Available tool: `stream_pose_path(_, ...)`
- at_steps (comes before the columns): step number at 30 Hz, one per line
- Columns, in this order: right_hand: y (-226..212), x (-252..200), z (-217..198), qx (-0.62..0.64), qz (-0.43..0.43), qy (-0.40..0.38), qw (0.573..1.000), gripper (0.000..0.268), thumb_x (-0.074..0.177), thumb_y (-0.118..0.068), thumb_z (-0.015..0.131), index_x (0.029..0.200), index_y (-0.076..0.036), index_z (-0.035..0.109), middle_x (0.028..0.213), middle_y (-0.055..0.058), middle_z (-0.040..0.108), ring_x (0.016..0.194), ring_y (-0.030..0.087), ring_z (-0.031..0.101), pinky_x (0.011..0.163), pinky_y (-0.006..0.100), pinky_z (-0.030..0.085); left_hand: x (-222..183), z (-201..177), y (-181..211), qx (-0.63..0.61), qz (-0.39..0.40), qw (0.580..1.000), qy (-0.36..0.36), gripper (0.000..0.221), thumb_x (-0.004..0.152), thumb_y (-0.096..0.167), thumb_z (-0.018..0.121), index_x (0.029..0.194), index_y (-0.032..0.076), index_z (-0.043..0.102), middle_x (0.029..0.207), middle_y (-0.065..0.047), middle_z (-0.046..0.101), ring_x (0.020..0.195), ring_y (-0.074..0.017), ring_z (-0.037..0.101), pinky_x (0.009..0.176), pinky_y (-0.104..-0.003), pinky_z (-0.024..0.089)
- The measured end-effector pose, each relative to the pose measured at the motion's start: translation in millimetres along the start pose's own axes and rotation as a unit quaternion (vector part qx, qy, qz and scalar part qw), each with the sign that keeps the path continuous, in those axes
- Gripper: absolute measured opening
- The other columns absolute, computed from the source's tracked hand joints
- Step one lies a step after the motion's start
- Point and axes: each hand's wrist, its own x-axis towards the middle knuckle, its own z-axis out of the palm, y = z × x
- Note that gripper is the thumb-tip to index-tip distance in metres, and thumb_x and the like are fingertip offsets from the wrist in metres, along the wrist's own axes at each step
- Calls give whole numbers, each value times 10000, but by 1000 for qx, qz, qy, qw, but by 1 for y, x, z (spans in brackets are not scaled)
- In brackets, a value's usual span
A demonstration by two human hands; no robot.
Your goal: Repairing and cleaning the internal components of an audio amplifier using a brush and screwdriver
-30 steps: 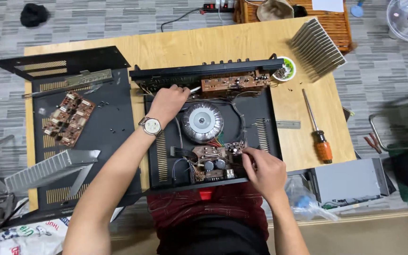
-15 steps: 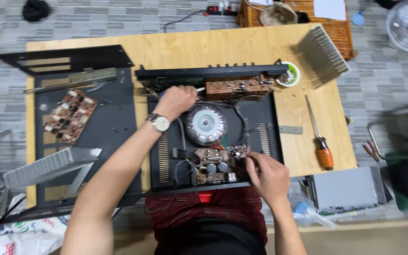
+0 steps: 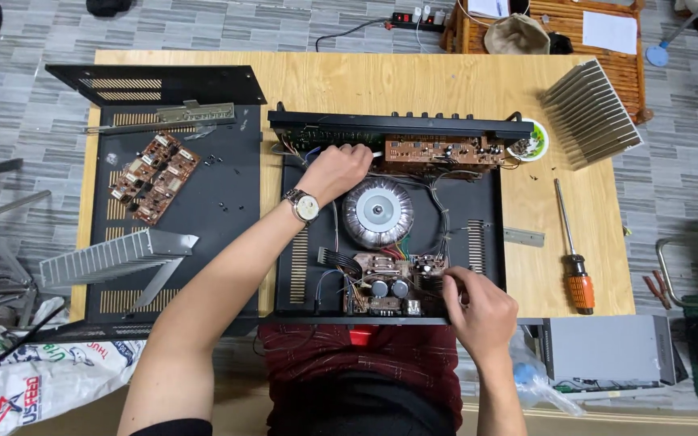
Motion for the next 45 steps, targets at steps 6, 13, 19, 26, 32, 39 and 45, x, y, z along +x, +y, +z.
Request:
stream_pose_path(6, 1, -2, 0, -7, 3, 0, 1000, 67, 968, -200, 680, 979, -214, 744, 599, -27, 650, 538, 174, 635, 554, 293, 531, -1, -15, -6, -37, -17, 999, -27, 108, 900, 159, 573, 973, 135, 649, 834, -16, 586, 708, -211, 638, 513, -329, 489)
stream_pose_path(13, 5, -4, 3, -6, 5, 4, 1000, 70, 966, -212, 677, 976, -212, 747, 585, -13, 642, 534, 185, 636, 547, 301, 531, -5, -33, -13, -144, -63, 985, -63, 91, 1020, 180, 578, 1012, 162, 667, 888, 22, 613, 765, -163, 654, 599, -282, 459)
stream_pose_path(19, 1, -2, -1, 4, -3, 7, 1000, 73, 974, -211, 667, 973, -193, 737, 598, -3, 644, 540, 196, 638, 533, 308, 525, -25, -34, -30, -209, -110, 965, -117, 57, 1018, 282, 566, 1060, 248, 583, 890, 69, 584, 843, -154, 661, 659, -276, 503)
stream_pose_path(26, 1, -4, 1, 4, 4, 10, 1000, 68, 972, -190, 682, 973, -184, 750, 613, -4, 659, 529, 195, 630, 542, 304, 526, -53, -73, -61, -170, -86, 972, -136, 42, 1044, 266, 563, 1034, 225, 569, 862, 45, 569, 832, -154, 657, 647, -264, 503)
stream_pose_path(32, 4, -5, 2, 4, -2, 14, 1000, 64, 969, -190, 689, 980, -184, 752, 629, 14, 664, 551, 216, 644, 553, 328, 532, -40, -100, -69, -206, -73, 966, -135, 67, 1056, 199, 564, 1023, 157, 605, 865, 15, 590, 821, -174, 659, 637, -266, 505)
stream_pose_path(39, 1, 0, -2, 6, -19, 25, 1000, 90, 978, -221, 663, 981, -188, 747, 635, 7, 666, 561, 218, 662, 541, 330, 539, -31, -111, -78, -311, -146, 925, -163, 147, 1085, 271, 493, 1123, 150, 567, 929, -43, 584, 876, -314, 664, 725, -419, 557)
stream_pose_path(45, 1, -3, 1, 0, -13, 19, 1000, 84, 977, -224, 677, 980, -193, 755, 637, 2, 671, 575, 218, 671, 559, 325, 546, -37, -112, -68, -385, -200, 880, -194, 203, 1108, 273, 461, 1181, 166, 618, 966, -67, 613, 867, -373, 685, 740, -467, 556)
